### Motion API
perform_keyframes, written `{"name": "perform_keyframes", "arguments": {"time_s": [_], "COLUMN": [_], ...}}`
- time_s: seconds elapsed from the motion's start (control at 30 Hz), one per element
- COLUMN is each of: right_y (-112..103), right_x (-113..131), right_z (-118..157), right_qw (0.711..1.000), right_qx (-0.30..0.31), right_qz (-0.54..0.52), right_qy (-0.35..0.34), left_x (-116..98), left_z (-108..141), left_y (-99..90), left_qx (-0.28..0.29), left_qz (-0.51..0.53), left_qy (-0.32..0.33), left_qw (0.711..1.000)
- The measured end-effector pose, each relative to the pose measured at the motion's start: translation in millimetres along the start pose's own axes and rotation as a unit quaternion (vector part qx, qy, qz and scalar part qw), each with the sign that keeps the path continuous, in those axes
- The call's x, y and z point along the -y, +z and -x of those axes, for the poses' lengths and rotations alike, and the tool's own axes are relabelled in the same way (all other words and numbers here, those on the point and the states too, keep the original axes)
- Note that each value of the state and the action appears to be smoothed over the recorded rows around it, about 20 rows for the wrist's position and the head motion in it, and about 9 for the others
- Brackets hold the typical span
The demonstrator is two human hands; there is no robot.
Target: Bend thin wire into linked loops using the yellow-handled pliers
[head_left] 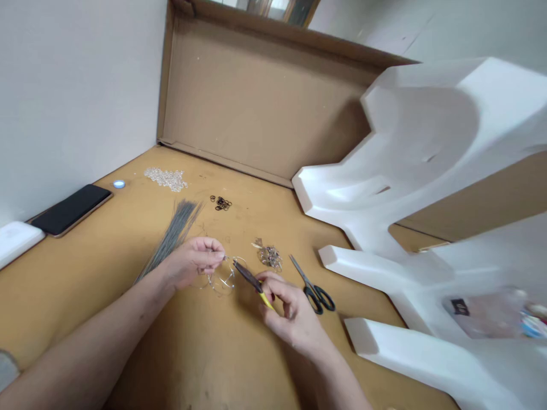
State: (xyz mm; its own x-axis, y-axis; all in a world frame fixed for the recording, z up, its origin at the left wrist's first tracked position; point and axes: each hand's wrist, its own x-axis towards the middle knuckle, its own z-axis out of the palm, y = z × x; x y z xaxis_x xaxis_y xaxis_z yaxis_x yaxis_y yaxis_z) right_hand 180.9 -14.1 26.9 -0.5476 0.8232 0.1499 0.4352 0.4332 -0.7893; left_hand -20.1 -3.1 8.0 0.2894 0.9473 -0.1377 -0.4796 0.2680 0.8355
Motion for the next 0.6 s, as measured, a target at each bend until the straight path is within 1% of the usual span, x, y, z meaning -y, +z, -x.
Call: {"name": "perform_keyframes", "arguments": {"time_s": [0.4, 0.6], "right_y": [4.0, 3.3], "right_x": [-1.0, -1.8], "right_z": [3.2, 3.2], "right_qw": [0.998, 0.996], "right_qx": [-0.002, 0.007], "right_qz": [0.040, 0.068], "right_qy": [-0.045, -0.058], "left_x": [2.9, 3.7], "left_z": [0.4, 0.9], "left_y": [1.6, 2.6], "left_qx": [0.018, 0.016], "left_qz": [-0.052, -0.062], "left_qy": [0.013, 0.004], "left_qw": [0.998, 0.998]}}
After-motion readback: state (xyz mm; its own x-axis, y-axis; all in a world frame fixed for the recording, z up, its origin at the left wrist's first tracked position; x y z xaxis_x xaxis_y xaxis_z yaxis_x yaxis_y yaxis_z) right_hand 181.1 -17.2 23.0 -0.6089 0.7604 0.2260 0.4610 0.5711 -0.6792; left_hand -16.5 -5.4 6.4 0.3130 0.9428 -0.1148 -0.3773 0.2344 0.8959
